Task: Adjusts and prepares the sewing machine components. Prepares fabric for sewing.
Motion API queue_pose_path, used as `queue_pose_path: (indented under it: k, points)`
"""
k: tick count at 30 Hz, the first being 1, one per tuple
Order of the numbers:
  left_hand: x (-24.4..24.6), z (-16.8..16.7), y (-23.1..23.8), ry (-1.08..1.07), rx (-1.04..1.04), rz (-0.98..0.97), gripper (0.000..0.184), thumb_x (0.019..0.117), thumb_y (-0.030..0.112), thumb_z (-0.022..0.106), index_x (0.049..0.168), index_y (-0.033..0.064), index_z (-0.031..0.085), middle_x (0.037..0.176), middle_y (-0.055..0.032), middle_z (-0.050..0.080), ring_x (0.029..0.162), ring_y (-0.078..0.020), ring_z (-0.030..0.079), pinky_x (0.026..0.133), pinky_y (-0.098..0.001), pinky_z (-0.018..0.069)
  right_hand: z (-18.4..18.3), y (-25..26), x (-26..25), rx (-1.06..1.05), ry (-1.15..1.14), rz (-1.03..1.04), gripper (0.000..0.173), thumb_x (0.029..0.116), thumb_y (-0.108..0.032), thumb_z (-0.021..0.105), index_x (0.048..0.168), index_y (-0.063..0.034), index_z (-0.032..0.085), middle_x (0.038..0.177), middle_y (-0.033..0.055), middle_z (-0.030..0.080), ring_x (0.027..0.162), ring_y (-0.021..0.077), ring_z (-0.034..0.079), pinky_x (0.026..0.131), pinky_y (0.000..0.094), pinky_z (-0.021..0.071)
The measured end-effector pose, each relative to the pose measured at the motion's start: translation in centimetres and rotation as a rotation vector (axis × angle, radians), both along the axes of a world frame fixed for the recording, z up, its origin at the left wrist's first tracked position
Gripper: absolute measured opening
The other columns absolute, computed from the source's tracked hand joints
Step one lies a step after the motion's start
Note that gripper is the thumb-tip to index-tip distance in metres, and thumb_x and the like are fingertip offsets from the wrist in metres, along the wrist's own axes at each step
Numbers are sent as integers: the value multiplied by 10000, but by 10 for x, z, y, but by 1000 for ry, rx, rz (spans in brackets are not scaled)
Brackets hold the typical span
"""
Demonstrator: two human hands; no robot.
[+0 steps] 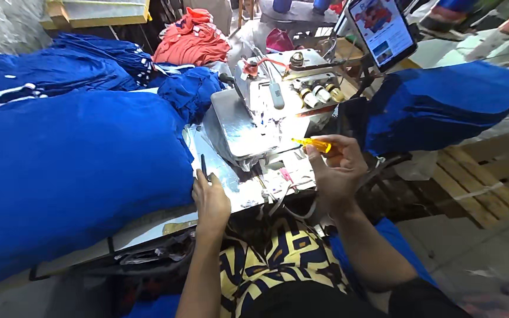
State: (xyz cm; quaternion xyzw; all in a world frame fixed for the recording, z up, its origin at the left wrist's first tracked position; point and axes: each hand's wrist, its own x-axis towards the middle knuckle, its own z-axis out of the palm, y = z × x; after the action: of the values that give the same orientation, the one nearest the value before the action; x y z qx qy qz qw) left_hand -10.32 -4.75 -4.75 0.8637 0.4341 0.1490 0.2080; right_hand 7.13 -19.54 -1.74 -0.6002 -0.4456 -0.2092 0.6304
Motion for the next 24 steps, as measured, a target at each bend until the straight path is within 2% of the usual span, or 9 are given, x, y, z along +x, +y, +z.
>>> queue_pose_path:
  k: [2, 4, 6, 9, 11, 14, 17, 19, 24]
  points:
    - [6, 10, -10, -271, 179, -68, 485, 932, -22, 560, 1402, -137, 516, 1497, -438, 362, 1383, -594, 397, 1121, -653, 366, 1, 6, 6, 7, -73, -26, 223, 876, 26, 730, 1081, 23, 641, 1066, 42, 713, 973, 55, 706, 867, 244, 612]
    - [22, 28, -14, -515, 288, -151, 613, 931, 92, 629, 1462, -135, 424, 1510, -387, 382, 1398, -506, 422, 1124, -575, 397, 1, 12, 9, 5, -144, -44, 187, 879, 28, 730, 1045, 49, 647, 1050, 89, 707, 989, 81, 706, 877, 254, 610]
    - [47, 44, -9, -676, 311, -236, 863, 849, 192, 773, 1504, -143, 323, 1545, -381, 333, 1442, -473, 374, 1168, -535, 354, 2, 17, 10, -6, -181, -49, 178, 880, 23, 734, 1029, 65, 647, 1036, 124, 707, 987, 97, 709, 873, 250, 606]
    - [89, 45, 11, -739, 383, -272, 1157, 701, 284, 893, 1533, -155, 220, 1573, -429, 213, 1462, -537, 296, 1188, -549, 323, 3, 21, 7, -34, -189, -50, 162, 877, 15, 735, 1009, 65, 656, 1007, 134, 705, 960, 99, 708, 860, 245, 601]
    - [110, 42, 21, -758, 376, -246, 1202, 632, 201, 905, 1546, -136, 201, 1595, -412, 171, 1476, -513, 288, 1188, -505, 333, 3, 23, 6, -50, -206, -52, 154, 873, 12, 738, 995, 70, 664, 989, 146, 708, 942, 108, 708, 849, 243, 596]
    - [126, 32, 29, -916, 208, -199, 1220, 598, 89, 903, 1552, -132, 175, 1605, -397, 153, 1462, -460, 326, 1172, -444, 357, -1, 25, 8, -64, -237, -54, 140, 873, 9, 733, 984, 64, 667, 986, 152, 708, 957, 122, 708, 851, 241, 594]
    - [128, 28, 30, -933, 143, -161, 1215, 629, 79, 889, 1560, -129, 138, 1607, -391, 162, 1459, -446, 350, 1172, -421, 369, 0, 26, 8, -66, -260, -61, 125, 870, 9, 727, 969, 60, 670, 973, 154, 707, 956, 121, 707, 847, 229, 589]
    - [128, 28, 29, -922, 158, -162, 1201, 634, 95, 894, 1555, -135, 158, 1597, -393, 191, 1441, -445, 379, 1160, -410, 384, 2, 24, 7, -90, -261, -67, 129, 871, -2, 733, 968, 61, 676, 968, 153, 708, 939, 116, 706, 837, 221, 587]
    - [130, 26, 31, -936, 166, -187, 1179, 644, 90, 871, 1553, -140, 155, 1587, -401, 200, 1445, -439, 372, 1168, -402, 372, 3, 24, 7, -110, -274, -67, 123, 860, 7, 731, 958, 61, 679, 955, 156, 706, 920, 116, 707, 822, 212, 587]
